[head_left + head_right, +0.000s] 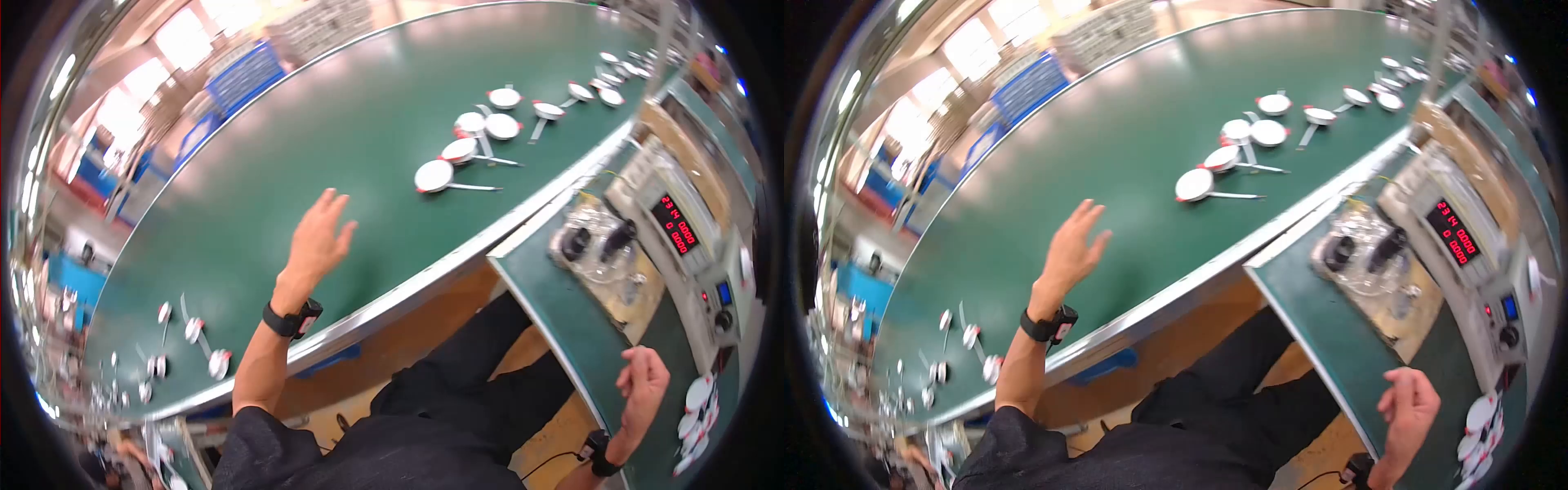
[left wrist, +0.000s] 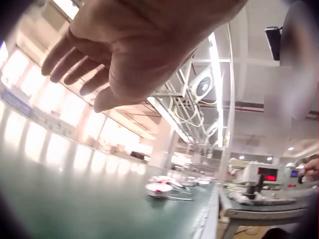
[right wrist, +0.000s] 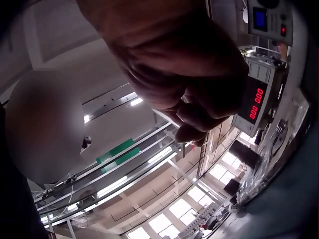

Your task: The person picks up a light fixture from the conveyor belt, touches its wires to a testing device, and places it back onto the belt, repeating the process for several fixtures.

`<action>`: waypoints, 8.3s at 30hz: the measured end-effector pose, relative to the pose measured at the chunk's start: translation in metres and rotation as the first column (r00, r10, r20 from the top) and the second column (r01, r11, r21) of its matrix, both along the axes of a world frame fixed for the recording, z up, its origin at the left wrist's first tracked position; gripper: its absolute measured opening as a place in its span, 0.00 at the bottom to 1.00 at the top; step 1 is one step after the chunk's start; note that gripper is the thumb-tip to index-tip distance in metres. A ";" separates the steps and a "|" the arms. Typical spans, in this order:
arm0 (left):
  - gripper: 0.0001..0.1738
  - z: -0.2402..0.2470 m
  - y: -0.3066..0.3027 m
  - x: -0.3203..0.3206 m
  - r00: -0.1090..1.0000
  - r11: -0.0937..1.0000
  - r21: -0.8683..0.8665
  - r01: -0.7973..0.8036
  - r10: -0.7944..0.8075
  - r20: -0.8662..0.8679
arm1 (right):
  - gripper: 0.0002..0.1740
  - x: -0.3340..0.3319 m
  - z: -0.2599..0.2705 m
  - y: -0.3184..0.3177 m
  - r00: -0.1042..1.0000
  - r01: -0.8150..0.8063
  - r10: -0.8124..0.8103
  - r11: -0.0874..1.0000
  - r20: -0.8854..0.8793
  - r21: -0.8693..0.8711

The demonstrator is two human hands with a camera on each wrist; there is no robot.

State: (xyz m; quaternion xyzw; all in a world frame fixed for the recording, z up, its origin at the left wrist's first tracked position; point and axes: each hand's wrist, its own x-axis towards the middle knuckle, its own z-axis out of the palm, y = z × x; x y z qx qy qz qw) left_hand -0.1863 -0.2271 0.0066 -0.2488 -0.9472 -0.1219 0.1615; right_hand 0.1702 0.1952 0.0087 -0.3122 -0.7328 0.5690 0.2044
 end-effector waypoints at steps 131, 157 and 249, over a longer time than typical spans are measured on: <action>0.19 -0.062 0.366 0.180 -0.734 0.791 0.536 -0.295 -0.547 0.403 | 0.18 -0.072 -0.058 0.070 0.971 0.191 -0.185 0.981 0.148 -0.024; 0.20 -0.056 0.369 0.177 -0.768 0.828 0.476 -0.297 -0.503 0.395 | 0.19 -0.072 -0.058 0.067 0.968 0.210 -0.203 0.977 0.144 -0.033; 0.30 0.003 0.240 0.175 -0.416 0.644 0.765 0.008 -0.693 0.589 | 0.21 -0.043 0.032 -0.047 0.937 -0.242 0.167 0.944 -0.306 -0.224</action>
